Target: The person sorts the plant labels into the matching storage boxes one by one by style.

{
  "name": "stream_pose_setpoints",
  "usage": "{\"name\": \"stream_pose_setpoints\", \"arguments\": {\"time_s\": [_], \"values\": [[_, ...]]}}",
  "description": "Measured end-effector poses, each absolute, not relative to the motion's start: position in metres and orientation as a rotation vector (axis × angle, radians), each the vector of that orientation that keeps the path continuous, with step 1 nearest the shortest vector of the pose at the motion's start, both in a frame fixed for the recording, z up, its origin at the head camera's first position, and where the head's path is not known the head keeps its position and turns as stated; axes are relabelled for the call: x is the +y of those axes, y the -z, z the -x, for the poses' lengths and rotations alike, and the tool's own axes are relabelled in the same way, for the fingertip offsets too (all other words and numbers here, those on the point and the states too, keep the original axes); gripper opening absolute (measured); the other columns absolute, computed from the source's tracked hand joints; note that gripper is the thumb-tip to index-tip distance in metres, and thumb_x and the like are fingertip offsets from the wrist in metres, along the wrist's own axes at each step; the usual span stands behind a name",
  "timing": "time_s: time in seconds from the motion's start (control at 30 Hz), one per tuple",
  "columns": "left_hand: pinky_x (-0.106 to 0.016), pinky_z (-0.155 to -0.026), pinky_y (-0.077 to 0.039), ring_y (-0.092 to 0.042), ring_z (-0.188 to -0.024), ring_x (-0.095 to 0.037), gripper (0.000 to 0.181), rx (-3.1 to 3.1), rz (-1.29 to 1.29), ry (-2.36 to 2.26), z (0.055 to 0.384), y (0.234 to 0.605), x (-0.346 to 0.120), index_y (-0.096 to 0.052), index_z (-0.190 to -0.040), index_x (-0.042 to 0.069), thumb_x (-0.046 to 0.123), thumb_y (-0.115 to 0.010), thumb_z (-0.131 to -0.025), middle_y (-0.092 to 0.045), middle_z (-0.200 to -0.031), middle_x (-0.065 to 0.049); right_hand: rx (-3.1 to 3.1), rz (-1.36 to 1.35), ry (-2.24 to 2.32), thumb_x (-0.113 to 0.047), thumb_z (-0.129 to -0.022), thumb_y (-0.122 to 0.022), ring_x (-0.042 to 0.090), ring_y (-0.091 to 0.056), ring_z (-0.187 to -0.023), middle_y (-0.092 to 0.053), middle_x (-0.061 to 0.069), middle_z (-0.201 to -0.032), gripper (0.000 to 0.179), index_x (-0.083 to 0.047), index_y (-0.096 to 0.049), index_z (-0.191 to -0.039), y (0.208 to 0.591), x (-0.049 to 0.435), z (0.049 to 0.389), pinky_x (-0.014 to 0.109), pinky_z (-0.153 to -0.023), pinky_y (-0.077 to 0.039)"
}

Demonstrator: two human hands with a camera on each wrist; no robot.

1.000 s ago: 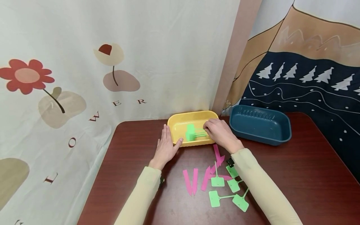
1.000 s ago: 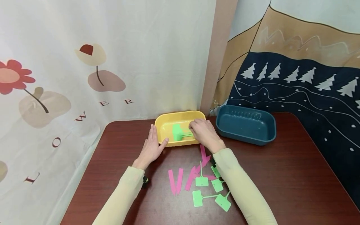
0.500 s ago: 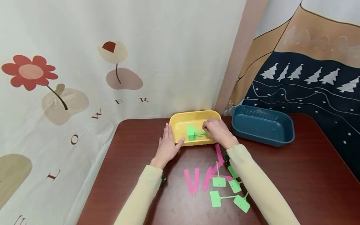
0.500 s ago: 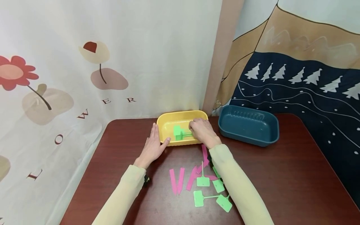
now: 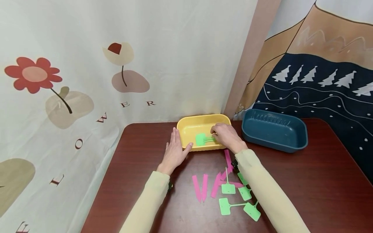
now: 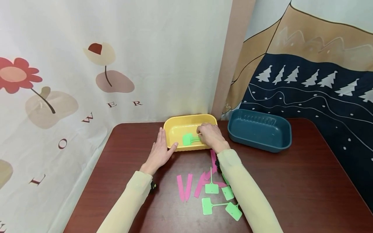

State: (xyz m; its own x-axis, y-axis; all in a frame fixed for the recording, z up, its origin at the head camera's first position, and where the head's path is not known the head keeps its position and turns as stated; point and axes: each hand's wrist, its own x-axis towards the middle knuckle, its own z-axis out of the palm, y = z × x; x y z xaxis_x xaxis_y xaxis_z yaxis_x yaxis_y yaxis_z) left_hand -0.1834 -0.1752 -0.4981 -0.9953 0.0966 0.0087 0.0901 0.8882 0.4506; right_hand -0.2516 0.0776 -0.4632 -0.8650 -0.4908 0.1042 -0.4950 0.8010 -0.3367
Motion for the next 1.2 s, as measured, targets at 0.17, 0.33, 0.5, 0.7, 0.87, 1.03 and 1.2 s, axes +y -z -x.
{"name": "stream_pose_setpoints", "arguments": {"time_s": [0.17,0.33,0.5,0.7,0.87,1.03,1.2], "values": [[-0.066,-0.118,-0.023,-0.006,-0.159,-0.033,0.1,3.038,-0.158,-0.735,0.183,0.498,-0.174,0.0,-0.164,-0.003,0.063,-0.044,-0.103,0.005,-0.173,-0.018,-2.944,-0.774,-0.604,-0.014,-0.095,-0.073,0.025,-0.064,-0.096,-0.073,0.007,-0.106,0.016,-0.008,-0.079,-0.109,0.455,0.087,0.243,0.047,-0.089,-0.052],[-0.066,-0.117,-0.024,-0.008,-0.158,-0.034,0.1,3.043,-0.16,-0.742,0.182,0.498,-0.174,0.0,-0.164,-0.004,0.062,-0.044,-0.104,0.004,-0.173,-0.019,-2.893,-0.751,-0.656,-0.015,-0.096,-0.073,0.027,-0.064,-0.099,-0.072,0.008,-0.11,0.017,-0.009,-0.078,-0.111,0.441,0.099,0.229,0.048,-0.092,-0.051],[-0.067,-0.117,-0.024,-0.008,-0.159,-0.034,0.1,3.038,-0.15,-0.765,0.182,0.499,-0.175,0.0,-0.164,-0.003,0.062,-0.046,-0.103,0.004,-0.173,-0.018,-2.835,-0.717,-0.649,-0.016,-0.096,-0.073,0.03,-0.064,-0.102,-0.074,0.008,-0.108,0.015,-0.01,-0.079,-0.108,0.433,0.112,0.213,0.051,-0.091,-0.049],[-0.067,-0.117,-0.024,-0.008,-0.158,-0.034,0.1,3.045,-0.148,-0.764,0.182,0.5,-0.175,0.0,-0.164,-0.003,0.061,-0.046,-0.103,0.002,-0.173,-0.019,-2.801,-0.677,-0.654,-0.02,-0.095,-0.075,0.03,-0.063,-0.102,-0.074,0.007,-0.105,0.016,-0.01,-0.079,-0.107,0.429,0.127,0.192,0.051,-0.09,-0.048],[-0.068,-0.116,-0.025,-0.009,-0.158,-0.035,0.1,3.052,-0.153,-0.772,0.182,0.5,-0.175,-0.003,-0.163,-0.006,0.06,-0.047,-0.103,0.0,-0.172,-0.02,-2.787,-0.661,-0.662,-0.021,-0.095,-0.077,0.029,-0.062,-0.101,-0.074,0.005,-0.101,0.016,-0.011,-0.079,-0.107,0.427,0.141,0.177,0.051,-0.09,-0.048],[-0.068,-0.115,-0.026,-0.012,-0.157,-0.038,0.1,3.06,-0.167,-0.766,0.182,0.499,-0.174,-0.004,-0.163,-0.007,0.06,-0.048,-0.103,-0.001,-0.172,-0.022,-2.788,-0.64,-0.65,-0.023,-0.094,-0.077,0.029,-0.062,-0.103,-0.074,0.003,-0.101,0.017,-0.013,-0.079,-0.108,0.426,0.155,0.163,0.053,-0.092,-0.048],[-0.067,-0.116,-0.025,-0.01,-0.158,-0.036,0.1,3.046,-0.16,-0.777,0.182,0.495,-0.172,-0.002,-0.163,-0.006,0.06,-0.047,-0.103,0.002,-0.172,-0.019,-2.823,-0.622,-0.607,-0.023,-0.093,-0.078,0.029,-0.062,-0.105,-0.074,0.004,-0.103,0.018,-0.013,-0.079,-0.108,0.43,0.168,0.15,0.055,-0.094,-0.048]]}}
